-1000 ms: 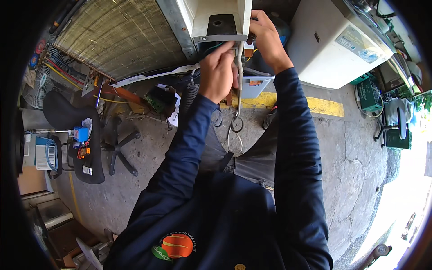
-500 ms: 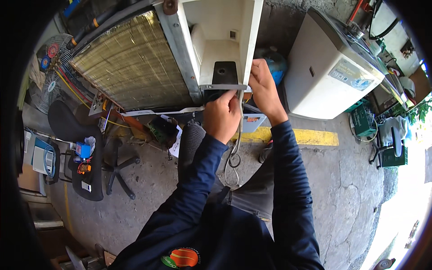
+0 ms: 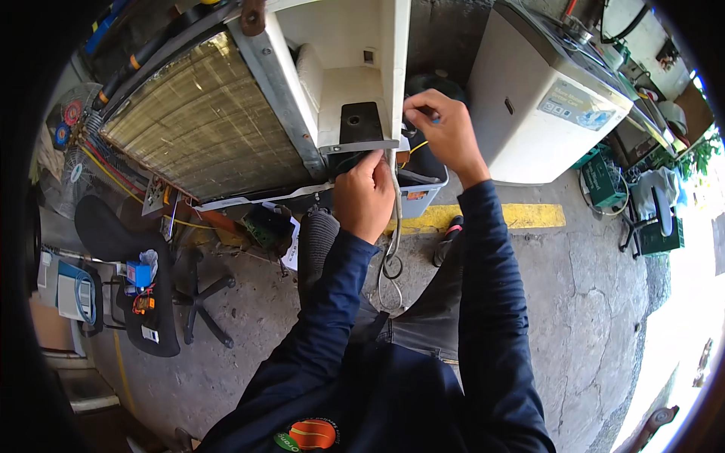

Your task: Repairing and testing components of an air conditioning unit, including wiring adjustments and checking the remote control with a multimeter.

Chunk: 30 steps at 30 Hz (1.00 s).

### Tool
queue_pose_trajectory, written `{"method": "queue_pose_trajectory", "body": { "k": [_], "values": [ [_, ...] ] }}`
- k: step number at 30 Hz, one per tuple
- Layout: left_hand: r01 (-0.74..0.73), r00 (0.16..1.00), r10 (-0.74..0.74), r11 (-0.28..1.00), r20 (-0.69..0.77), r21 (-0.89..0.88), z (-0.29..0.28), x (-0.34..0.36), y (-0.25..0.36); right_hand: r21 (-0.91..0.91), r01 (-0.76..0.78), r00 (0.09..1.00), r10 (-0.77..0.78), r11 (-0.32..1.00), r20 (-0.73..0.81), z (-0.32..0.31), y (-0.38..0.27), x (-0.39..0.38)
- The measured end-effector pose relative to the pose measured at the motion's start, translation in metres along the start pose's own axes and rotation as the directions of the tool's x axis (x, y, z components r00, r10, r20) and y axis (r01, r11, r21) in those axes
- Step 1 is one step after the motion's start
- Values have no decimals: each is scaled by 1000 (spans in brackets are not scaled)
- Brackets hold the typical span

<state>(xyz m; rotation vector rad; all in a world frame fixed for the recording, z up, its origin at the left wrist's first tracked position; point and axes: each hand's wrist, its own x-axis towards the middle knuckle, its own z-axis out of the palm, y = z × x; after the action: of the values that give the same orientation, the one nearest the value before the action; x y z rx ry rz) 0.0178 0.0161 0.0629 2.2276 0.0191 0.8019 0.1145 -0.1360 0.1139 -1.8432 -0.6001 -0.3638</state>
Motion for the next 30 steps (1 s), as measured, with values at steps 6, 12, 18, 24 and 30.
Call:
{"method": "queue_pose_trajectory", "body": {
  "k": [6,12,18,24,30],
  "values": [
    [10,1000,-10,997,-6,-74,17,-7,-4,-157,108,994,-108,982,10,8,0,10],
    [355,924,-179,730,338,-584,4,2,2,-131,84,995,-77,988,56,12,2,8],
    [385,901,-171,739,399,-553,-6,9,-2,-201,104,994,-108,974,-6,10,10,4],
    [349,909,-147,780,390,-519,-8,12,-3,-76,77,994,-70,994,87,-4,32,23],
    [481,869,-231,605,439,-635,-4,4,19,-343,-8,996,39,939,82,2,14,27]
  ]
}}
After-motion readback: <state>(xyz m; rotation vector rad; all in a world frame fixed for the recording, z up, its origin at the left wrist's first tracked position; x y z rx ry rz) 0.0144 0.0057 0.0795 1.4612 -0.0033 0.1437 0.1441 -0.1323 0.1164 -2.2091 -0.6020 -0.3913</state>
